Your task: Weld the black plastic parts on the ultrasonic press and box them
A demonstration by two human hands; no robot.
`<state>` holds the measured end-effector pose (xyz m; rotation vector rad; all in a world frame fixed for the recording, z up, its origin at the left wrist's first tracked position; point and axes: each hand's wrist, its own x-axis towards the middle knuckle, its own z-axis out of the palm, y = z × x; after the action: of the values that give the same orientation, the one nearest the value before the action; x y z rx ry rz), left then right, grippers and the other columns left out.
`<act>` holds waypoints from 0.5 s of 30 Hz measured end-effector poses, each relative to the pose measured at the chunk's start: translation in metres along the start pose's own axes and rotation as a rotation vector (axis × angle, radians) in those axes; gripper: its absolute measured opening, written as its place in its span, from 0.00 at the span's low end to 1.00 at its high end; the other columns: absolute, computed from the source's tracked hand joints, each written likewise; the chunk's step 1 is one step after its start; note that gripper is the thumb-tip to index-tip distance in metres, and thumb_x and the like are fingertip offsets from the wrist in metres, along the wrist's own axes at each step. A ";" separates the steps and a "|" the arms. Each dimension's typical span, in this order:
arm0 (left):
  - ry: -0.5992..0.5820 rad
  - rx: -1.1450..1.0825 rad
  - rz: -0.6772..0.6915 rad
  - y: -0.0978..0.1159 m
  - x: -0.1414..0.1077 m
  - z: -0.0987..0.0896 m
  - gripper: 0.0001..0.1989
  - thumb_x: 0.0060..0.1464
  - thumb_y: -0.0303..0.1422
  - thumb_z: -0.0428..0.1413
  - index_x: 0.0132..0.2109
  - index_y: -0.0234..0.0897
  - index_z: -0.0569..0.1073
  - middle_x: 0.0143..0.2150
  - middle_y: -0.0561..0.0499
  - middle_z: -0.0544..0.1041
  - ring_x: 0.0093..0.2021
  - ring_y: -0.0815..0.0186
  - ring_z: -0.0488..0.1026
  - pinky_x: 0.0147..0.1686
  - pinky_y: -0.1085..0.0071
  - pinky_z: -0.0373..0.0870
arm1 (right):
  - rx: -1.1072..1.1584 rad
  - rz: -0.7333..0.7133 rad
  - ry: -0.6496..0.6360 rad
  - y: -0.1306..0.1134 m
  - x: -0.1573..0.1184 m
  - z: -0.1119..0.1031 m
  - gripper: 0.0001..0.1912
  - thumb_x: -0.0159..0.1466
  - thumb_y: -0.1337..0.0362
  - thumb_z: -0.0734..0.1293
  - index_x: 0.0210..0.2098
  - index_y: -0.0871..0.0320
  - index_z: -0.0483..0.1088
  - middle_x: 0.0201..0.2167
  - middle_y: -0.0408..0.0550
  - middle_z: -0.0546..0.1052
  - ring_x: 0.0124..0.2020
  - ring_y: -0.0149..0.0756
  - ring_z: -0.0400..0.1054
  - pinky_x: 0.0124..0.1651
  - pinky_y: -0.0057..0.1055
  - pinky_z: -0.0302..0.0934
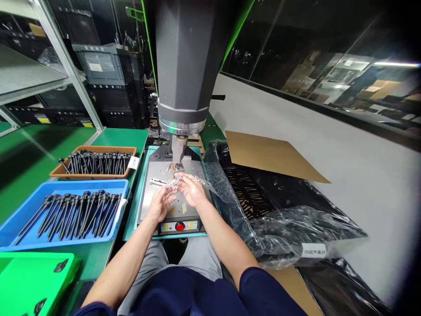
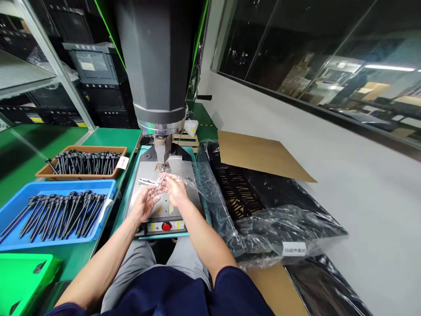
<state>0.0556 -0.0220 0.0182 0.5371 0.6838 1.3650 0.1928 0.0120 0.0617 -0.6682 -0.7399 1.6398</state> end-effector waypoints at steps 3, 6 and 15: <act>0.009 -0.238 -0.129 0.013 0.019 -0.003 0.27 0.56 0.51 0.55 0.48 0.29 0.73 0.47 0.37 0.77 0.43 0.59 0.78 0.37 0.68 0.77 | -0.039 0.128 -0.145 -0.023 -0.004 -0.010 0.07 0.59 0.66 0.70 0.38 0.60 0.74 0.39 0.51 0.81 0.29 0.33 0.75 0.30 0.28 0.71; 0.118 -0.374 -0.165 0.029 0.045 -0.004 0.27 0.61 0.50 0.50 0.48 0.27 0.71 0.42 0.37 0.79 0.36 0.62 0.79 0.34 0.70 0.78 | -0.119 0.192 -0.231 -0.042 -0.009 -0.020 0.07 0.60 0.68 0.68 0.38 0.61 0.74 0.40 0.52 0.81 0.29 0.33 0.75 0.29 0.27 0.71; 0.256 -0.155 -0.046 0.068 0.100 0.021 0.07 0.54 0.18 0.58 0.40 0.30 0.72 0.27 0.52 0.75 0.21 0.76 0.72 0.19 0.86 0.70 | -0.374 0.071 -0.010 -0.082 0.041 -0.046 0.05 0.56 0.66 0.70 0.33 0.58 0.75 0.46 0.51 0.77 0.44 0.39 0.71 0.39 0.33 0.70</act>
<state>0.0302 0.0869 0.0679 0.2229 0.7845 1.4431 0.2714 0.0687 0.0941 -0.9599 -1.0539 1.5833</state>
